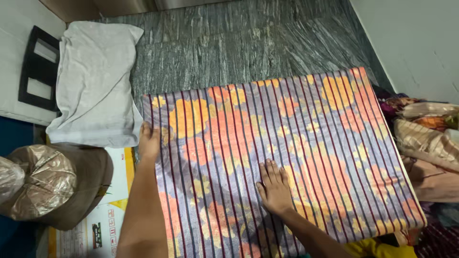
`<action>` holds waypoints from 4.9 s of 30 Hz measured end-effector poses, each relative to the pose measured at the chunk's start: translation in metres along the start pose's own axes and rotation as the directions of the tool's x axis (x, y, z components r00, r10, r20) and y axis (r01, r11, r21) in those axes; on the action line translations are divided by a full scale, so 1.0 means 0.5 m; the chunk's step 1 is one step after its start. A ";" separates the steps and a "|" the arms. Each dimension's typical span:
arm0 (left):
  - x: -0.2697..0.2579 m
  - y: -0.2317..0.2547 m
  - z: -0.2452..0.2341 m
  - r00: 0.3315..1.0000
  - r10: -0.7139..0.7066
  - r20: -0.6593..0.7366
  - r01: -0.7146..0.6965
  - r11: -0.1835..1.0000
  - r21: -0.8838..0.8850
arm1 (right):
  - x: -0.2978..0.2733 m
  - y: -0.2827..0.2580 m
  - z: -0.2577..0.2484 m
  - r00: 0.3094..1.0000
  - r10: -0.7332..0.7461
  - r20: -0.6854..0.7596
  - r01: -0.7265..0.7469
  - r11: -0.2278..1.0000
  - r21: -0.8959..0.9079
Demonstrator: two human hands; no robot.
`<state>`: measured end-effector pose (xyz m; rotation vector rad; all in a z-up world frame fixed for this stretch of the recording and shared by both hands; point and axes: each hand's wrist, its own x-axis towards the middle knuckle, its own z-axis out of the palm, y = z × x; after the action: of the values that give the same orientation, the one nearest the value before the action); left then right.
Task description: The person wipes a tablecloth with a cloth, then cleans a laptop and a box with the same cloth. They proceed to wipe several sheets of paper and a notebook, placing each cleaned item on the table. The person continues to wipe additional items from a chair and places them on the table.
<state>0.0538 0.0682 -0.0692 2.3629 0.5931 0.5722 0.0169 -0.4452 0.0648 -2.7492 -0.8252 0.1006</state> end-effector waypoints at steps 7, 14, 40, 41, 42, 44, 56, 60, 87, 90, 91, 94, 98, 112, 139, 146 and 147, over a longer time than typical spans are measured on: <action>-0.053 0.021 -0.075 0.760 -0.588 0.277 0.570 0.808 0.150 | 0.001 -0.013 -0.009 0.999 0.035 -0.018 -0.035 0.999 -0.013; -0.007 0.174 -0.061 0.986 -0.081 0.149 0.000 0.879 0.477 | -0.011 -0.038 0.030 0.987 0.127 -0.095 -0.133 0.989 -0.058; -0.215 -0.121 -0.050 0.639 -0.615 0.462 0.757 0.610 -0.235 | -0.011 -0.043 0.025 0.988 0.125 -0.089 -0.132 0.989 -0.071; -0.262 -0.117 -0.065 0.564 -0.679 0.470 0.815 0.548 -0.187 | -0.011 -0.040 0.027 0.988 0.130 -0.083 -0.137 0.987 -0.083; -0.309 -0.112 -0.082 0.484 -0.738 0.470 0.867 0.479 -0.140 | -0.012 -0.042 0.030 0.988 0.132 -0.077 -0.139 0.986 -0.095; -0.391 -0.102 -0.121 0.414 -0.747 0.520 0.898 0.429 -0.098 | -0.016 -0.045 0.034 0.986 0.139 -0.087 -0.147 0.985 -0.087; -0.656 0.181 -0.311 0.794 -0.607 -0.025 0.607 0.794 0.035 | -0.038 -0.035 0.079 0.979 0.195 -0.061 -0.198 0.979 -0.045; -0.772 0.265 -0.305 0.856 -0.507 -0.101 0.517 0.847 0.125 | -0.120 -0.070 0.111 0.991 0.124 -0.050 -0.129 0.985 -0.116; -0.927 0.220 -0.236 0.269 -0.952 -0.147 0.684 0.296 -0.666 | -0.479 0.032 0.002 0.977 0.050 0.209 -0.060 0.997 0.040; -0.951 0.214 -0.266 0.479 -0.817 -0.321 0.741 0.573 -0.351 | -0.499 0.146 0.015 0.968 0.221 0.123 -0.201 0.967 -0.156; -0.962 0.217 -0.279 0.594 -0.707 -0.383 0.732 0.673 -0.107 | -0.508 0.185 0.016 0.945 0.295 0.140 -0.264 0.943 -0.202; -0.962 0.227 -0.332 0.771 -0.545 -0.330 0.596 0.800 0.069 | -0.511 0.262 0.017 0.892 0.451 -0.036 -0.452 0.887 -0.096; -0.956 0.305 -0.389 0.876 -0.362 -0.318 0.459 0.829 0.321 | -0.452 0.260 0.016 0.739 0.663 -0.123 -0.660 0.748 0.064; -0.648 0.601 -0.170 0.631 -0.328 0.703 -0.156 0.834 0.530 | -0.241 0.063 -0.009 0.951 -0.014 0.310 0.027 0.999 -0.040; -0.755 0.202 -0.334 0.503 -0.818 0.279 0.376 0.497 0.782 | -0.425 0.567 -0.035 0.325 0.945 -0.021 -0.899 0.316 0.303; -0.779 0.229 -0.242 0.519 -0.829 0.209 0.428 0.464 0.776 | -0.512 0.715 -0.060 -0.220 0.942 0.255 -0.054 -0.273 0.960; -0.782 0.235 -0.226 0.524 -0.828 0.201 0.431 0.461 0.776 | -0.535 0.727 -0.064 -0.197 0.891 0.409 0.139 -0.387 0.911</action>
<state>-0.2895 -0.1727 -0.0085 2.3759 1.5226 -0.8470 -0.0092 -0.8911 -0.0070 -0.9110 1.3093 -0.4196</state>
